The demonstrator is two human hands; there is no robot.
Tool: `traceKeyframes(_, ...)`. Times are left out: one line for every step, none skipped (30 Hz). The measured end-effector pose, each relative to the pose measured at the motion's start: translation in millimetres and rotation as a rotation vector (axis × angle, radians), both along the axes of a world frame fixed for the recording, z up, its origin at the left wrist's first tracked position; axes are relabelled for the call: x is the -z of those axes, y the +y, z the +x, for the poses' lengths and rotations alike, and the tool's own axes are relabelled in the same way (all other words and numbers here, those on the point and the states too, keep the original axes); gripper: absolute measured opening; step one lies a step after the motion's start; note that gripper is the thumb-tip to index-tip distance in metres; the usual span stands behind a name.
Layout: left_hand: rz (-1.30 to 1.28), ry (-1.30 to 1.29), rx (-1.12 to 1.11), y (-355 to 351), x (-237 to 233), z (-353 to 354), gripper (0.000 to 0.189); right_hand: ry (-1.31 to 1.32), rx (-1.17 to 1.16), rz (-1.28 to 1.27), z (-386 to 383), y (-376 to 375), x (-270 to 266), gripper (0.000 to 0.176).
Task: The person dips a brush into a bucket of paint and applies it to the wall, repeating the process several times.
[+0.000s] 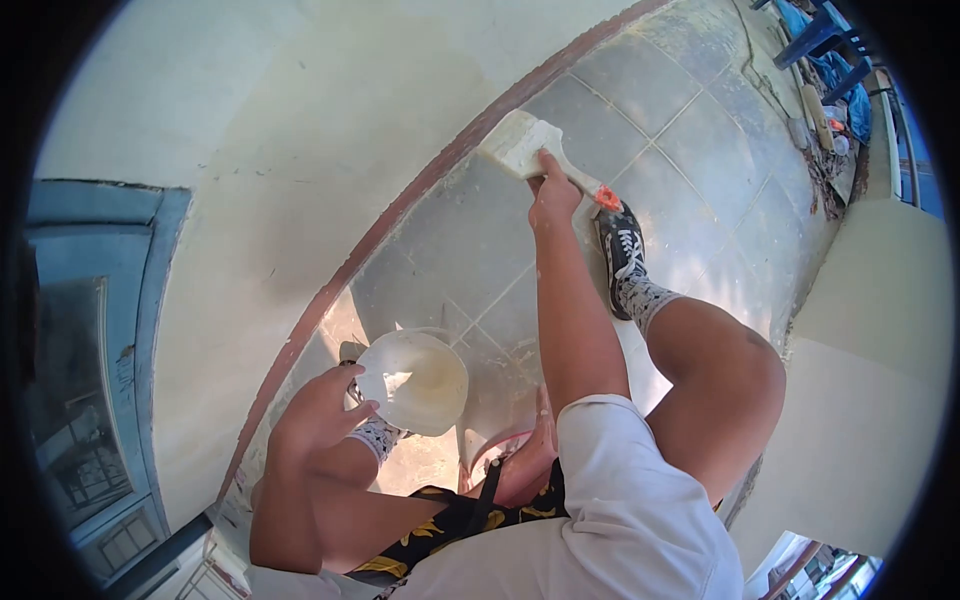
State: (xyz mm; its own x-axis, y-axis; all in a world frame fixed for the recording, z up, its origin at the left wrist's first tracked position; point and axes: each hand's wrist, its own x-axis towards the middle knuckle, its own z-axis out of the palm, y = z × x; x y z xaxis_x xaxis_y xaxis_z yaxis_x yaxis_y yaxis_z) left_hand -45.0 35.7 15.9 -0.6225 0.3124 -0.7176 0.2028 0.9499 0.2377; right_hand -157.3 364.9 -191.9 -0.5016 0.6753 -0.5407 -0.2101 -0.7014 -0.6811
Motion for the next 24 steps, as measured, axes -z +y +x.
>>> traceKeyframes(0.036, 0.035, 0.105, 5, 8, -6, 0.052, -0.009, -0.004, -0.006, -16, 8, 8, 0.037)
traceKeyframes(0.029, 0.025, 0.101, 13, 12, -11, 0.052, -0.012, 0.037, 0.015, -30, 16, 16, 0.039)
traceKeyframes(0.103, 0.05, 0.054, 22, 14, -16, 0.051, -0.015, 0.076, 0.036, -45, 22, 24, 0.041)
traceKeyframes(0.174, 0.074, 0.007, 28, 16, -20, 0.051, -0.027, 0.071, 0.026, -58, 25, 30, 0.041)
traceKeyframes(0.166, 0.064, 0.009, 30, 21, -25, 0.051, -0.033, 0.105, 0.075, -72, 27, 35, 0.041)
traceKeyframes(0.08, 0.032, 0.027, 31, 26, -29, 0.051, -0.04, 0.138, 0.125, -83, 30, 41, 0.041)
traceKeyframes(-0.009, 0.002, 0.043, 31, 30, -31, 0.05, -0.017, 0.162, 0.146, -92, 32, 46, 0.044)
traceKeyframes(-0.02, -0.001, 0.044, 30, 35, -35, 0.05, -0.021, 0.162, 0.135, -99, 34, 49, 0.044)
traceKeyframes(-0.027, 0.0, 0.027, 31, 42, -37, 0.05, -0.049, 0.13, 0.197, -103, 38, 52, 0.044)
traceKeyframes(-0.032, 0.002, 0.011, 31, 46, -39, 0.051, -0.075, 0.098, 0.263, -108, 40, 55, 0.044)
traceKeyframes(-0.038, -0.003, 0.007, 31, 48, -42, 0.051, -0.08, 0.093, 0.257, -113, 41, 57, 0.044)
traceKeyframes(-0.054, -0.027, -0.002, 33, 51, -45, 0.051, -0.076, 0.094, 0.296, -117, 43, 57, 0.043)
traceKeyframes(-0.071, -0.049, -0.009, 34, 53, -48, 0.051, -0.072, 0.095, 0.334, -120, 46, 55, 0.042)
traceKeyframes(-0.07, -0.049, -0.004, 34, 57, -50, 0.051, -0.072, 0.1, 0.334, -131, 46, 53, 0.042)
traceKeyframes(-0.086, -0.055, 0.015, 34, 61, -49, 0.052, -0.13, 0.12, 0.415, -145, 42, 48, 0.042)
traceKeyframes(-0.104, -0.065, 0.032, 33, 64, -50, 0.052, -0.19, 0.137, 0.495, -153, 42, 45, 0.041)
traceKeyframes(-0.106, -0.072, 0.033, 35, 67, -52, 0.052, -0.197, 0.135, 0.493, -155, 46, 35, 0.041)
traceKeyframes(-0.105, -0.084, 0.032, 38, 68, -54, 0.052, -0.088, 0.153, 0.487, -157, 50, 25, 0.042)
traceKeyframes(-0.104, -0.1, 0.033, 39, 69, -54, 0.052, 0.018, 0.171, 0.481, -154, 50, 18, 0.044)
traceKeyframes(-0.104, -0.111, 0.029, 39, 69, -54, 0.052, 0.008, 0.164, 0.481, -148, 54, 19, 0.044)
traceKeyframes(-0.09, -0.096, 0.027, 39, 70, -56, 0.052, 0.13, 0.223, 0.396, -140, 61, 21, 0.044)
traceKeyframes(-0.074, -0.078, 0.025, 40, 71, -59, 0.051, 0.255, 0.28, 0.31, -133, 65, 17, 0.045)
traceKeyframes(-0.071, -0.081, 0.022, 41, 73, -61, 0.051, 0.184, 0.338, 0.302, -128, 61, 15, 0.033)
traceKeyframes(-0.066, -0.075, 0.013, 42, 73, -62, 0.051, 0.178, 0.337, 0.303, -126, 59, 22, 0.033)
